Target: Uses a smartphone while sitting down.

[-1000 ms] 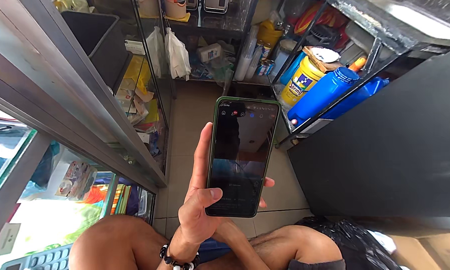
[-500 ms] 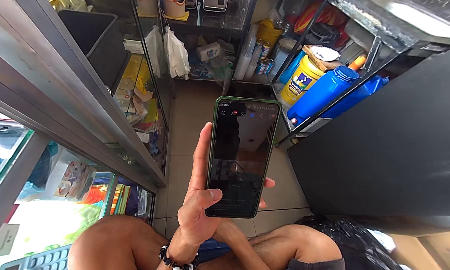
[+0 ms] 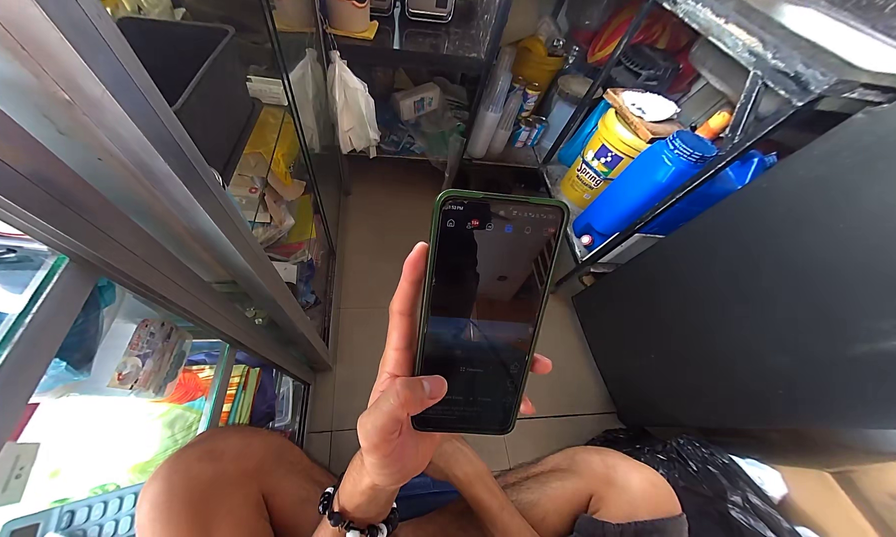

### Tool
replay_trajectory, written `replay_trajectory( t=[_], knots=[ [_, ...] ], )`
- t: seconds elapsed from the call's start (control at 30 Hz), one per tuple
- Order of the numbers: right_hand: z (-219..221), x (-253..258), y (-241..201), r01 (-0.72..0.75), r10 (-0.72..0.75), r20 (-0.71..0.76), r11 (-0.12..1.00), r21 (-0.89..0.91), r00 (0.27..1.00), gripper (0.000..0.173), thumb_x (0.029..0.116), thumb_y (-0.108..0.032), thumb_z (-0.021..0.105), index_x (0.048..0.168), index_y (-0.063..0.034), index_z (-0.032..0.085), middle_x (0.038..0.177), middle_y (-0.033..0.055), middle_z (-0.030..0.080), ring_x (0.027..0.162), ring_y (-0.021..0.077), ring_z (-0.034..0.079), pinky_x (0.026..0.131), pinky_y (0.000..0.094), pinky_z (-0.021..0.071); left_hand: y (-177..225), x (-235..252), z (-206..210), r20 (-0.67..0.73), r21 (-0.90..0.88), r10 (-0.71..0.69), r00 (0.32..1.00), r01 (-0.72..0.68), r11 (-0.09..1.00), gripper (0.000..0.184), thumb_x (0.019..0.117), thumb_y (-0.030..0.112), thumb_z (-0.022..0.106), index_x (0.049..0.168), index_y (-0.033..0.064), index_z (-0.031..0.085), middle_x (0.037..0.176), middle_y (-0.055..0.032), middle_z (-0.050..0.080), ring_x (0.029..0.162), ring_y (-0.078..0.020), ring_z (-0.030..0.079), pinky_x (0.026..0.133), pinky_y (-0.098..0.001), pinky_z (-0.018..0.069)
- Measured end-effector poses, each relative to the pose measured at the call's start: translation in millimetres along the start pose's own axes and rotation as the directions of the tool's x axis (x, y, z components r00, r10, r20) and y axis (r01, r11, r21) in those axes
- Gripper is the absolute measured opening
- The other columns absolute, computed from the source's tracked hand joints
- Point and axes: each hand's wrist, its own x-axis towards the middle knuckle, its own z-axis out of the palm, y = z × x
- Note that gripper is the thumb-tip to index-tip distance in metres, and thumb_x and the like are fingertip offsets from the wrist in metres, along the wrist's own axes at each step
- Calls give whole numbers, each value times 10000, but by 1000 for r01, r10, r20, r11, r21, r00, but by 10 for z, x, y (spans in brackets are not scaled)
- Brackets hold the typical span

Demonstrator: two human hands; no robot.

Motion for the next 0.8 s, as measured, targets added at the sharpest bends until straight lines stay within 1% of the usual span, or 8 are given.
replay_trajectory(
  t=[0.1,0.17,0.23,0.3,0.4,0.57,0.67,0.8],
  knots=[
    [246,361,309,143,-146,-47,988,-65,988,402,1059,-171,504,1439,-46,548,1398,221,594,1305,366,565,1093,518,415,-2,0,-1,0,-2,2,1000,-2,1000,802,927,124,473,1595,429,152,1406,-262,501,1148,-472,607,852,-581,570],
    [372,546,353,98,-102,-33,989,-107,994,410,1065,-184,498,1463,-95,534,1423,190,584,1323,352,553,1095,526,414,-2,0,-5,1,-1,2,1000,-2,1000,799,927,126,473,1596,426,153,1410,-260,499,1153,-471,605,855,-583,569],
    [347,487,213,-22,23,6,993,-112,1000,433,1079,-164,473,1509,-121,487,1504,156,523,1401,327,483,1153,512,351,-5,-2,-7,-3,4,2,1000,-2,1000,797,933,133,472,1598,424,144,1406,-266,498,1147,-474,605,855,-585,567],
    [389,549,340,73,-77,-26,991,-115,997,418,1066,-180,489,1473,-94,522,1445,189,567,1344,357,534,1103,531,405,-8,1,-2,-5,0,3,1000,-3,1000,799,931,134,477,1596,426,145,1404,-267,498,1142,-473,608,852,-585,568],
    [325,447,217,-5,4,-7,995,-97,1000,427,1074,-160,481,1497,-105,500,1489,170,536,1389,337,495,1145,517,360,-6,1,0,-2,-1,3,1000,-3,1000,806,925,127,482,1596,428,154,1407,-262,501,1141,-469,611,848,-578,572],
    [500,797,437,63,-66,-50,996,-61,997,407,1056,-207,526,1455,-133,554,1426,179,585,1336,358,542,1106,549,399,-6,-5,2,-6,8,3,1000,-3,1000,790,934,140,476,1594,429,151,1392,-269,510,1128,-472,614,855,-581,566],
    [752,1193,685,139,-149,-140,987,-77,979,388,1026,-279,557,1377,-124,618,1358,201,627,1274,381,589,1051,599,439,-6,0,-9,-8,16,3,1000,-3,1000,802,928,141,480,1598,421,140,1384,-283,507,1107,-482,616,838,-590,567],
    [780,1268,721,133,-141,-129,989,-67,982,402,1020,-302,571,1377,-125,618,1360,194,628,1273,376,589,1046,603,438,-3,1,-19,-4,24,1,1000,-1,1000,803,929,145,474,1598,428,131,1381,-283,510,1109,-481,614,836,-589,567]
  ],
)
